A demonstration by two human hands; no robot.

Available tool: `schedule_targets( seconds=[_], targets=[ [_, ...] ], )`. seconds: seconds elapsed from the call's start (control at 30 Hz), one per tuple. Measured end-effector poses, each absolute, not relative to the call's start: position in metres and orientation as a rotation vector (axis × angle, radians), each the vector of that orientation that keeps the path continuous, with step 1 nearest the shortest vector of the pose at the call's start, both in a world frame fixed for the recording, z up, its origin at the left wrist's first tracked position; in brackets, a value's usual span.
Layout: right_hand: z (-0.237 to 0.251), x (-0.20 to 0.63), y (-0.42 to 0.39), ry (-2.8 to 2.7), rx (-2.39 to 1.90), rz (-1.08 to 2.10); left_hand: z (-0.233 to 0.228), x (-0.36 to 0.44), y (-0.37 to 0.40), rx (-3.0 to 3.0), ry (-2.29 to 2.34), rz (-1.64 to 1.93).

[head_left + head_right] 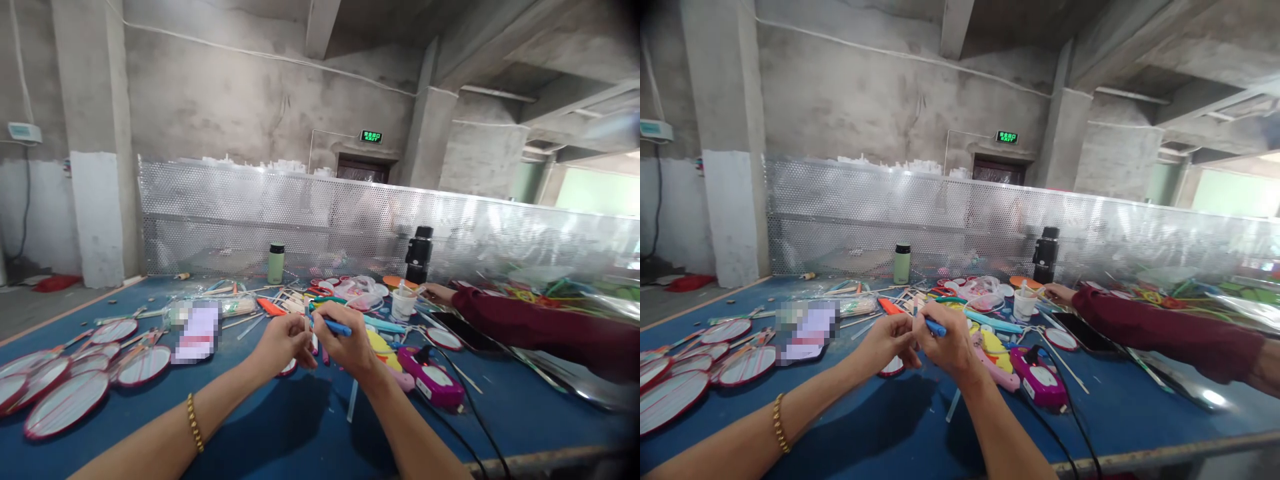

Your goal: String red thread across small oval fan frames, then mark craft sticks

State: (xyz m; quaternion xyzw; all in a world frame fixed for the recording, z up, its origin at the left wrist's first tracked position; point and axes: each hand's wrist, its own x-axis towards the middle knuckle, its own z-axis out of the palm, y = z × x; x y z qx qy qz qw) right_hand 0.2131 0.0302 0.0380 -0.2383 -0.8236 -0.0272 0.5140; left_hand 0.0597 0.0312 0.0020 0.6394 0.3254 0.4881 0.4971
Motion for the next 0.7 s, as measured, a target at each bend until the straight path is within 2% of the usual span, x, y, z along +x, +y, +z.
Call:
schedule_targets(
  seconds=[0.7],
  targets=[
    [0.0377, 0.2156, 0.0307, -1.955, -0.607, -0.064, 0.0094, 0.0594, 0.0252, 1.545, 0.797, 1.181]
  ],
)
